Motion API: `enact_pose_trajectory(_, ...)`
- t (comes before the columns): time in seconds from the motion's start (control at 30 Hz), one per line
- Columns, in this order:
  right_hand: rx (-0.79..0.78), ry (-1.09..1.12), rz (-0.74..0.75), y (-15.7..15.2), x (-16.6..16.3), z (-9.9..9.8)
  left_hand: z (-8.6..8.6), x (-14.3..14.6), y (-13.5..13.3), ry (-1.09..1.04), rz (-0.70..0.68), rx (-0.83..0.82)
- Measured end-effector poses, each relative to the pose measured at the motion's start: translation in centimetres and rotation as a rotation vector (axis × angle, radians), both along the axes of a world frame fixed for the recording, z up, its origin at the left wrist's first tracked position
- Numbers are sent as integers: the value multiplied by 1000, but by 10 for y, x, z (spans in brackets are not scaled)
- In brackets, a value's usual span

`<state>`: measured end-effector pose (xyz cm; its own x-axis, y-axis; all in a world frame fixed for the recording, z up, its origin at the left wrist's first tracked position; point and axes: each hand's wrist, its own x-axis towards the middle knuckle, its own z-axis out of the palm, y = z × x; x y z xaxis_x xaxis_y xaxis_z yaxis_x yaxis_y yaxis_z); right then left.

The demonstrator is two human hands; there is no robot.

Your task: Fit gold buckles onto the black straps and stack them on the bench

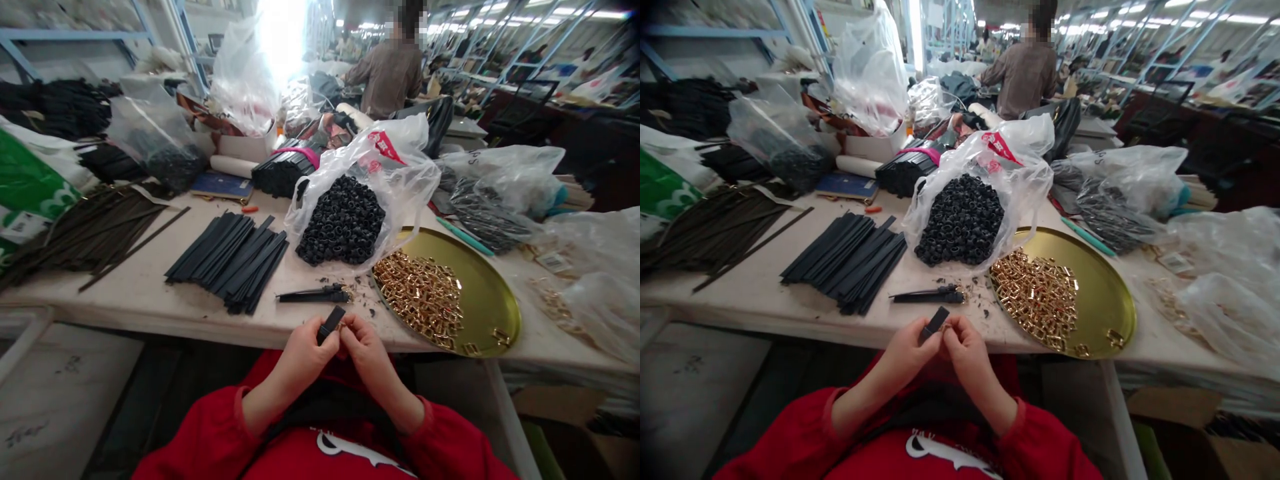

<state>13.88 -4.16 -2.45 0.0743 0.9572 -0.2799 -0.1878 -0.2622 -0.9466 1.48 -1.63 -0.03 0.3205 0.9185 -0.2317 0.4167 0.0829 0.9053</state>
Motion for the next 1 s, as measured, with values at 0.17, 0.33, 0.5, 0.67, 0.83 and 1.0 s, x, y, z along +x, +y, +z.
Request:
enact_pose_trajectory(0.17,95,-267,231,1,22,6,-10,-9,15,-50,-53,-188)
enact_pose_trajectory(0.33,54,-141,347,-2,26,8,-20,-13,17,-91,-95,-268)
enact_pose_trajectory(0.5,-13,71,188,3,22,6,-22,-12,17,-165,-144,-332)
enact_pose_trajectory(0.67,-150,255,-14,10,24,6,-9,-19,19,-58,-199,-208)
enact_pose_trajectory(0.83,-235,519,-150,11,22,4,4,-19,12,187,-297,88)
enact_pose_trajectory(1.0,-214,486,-147,8,22,1,5,-15,9,227,-280,102)
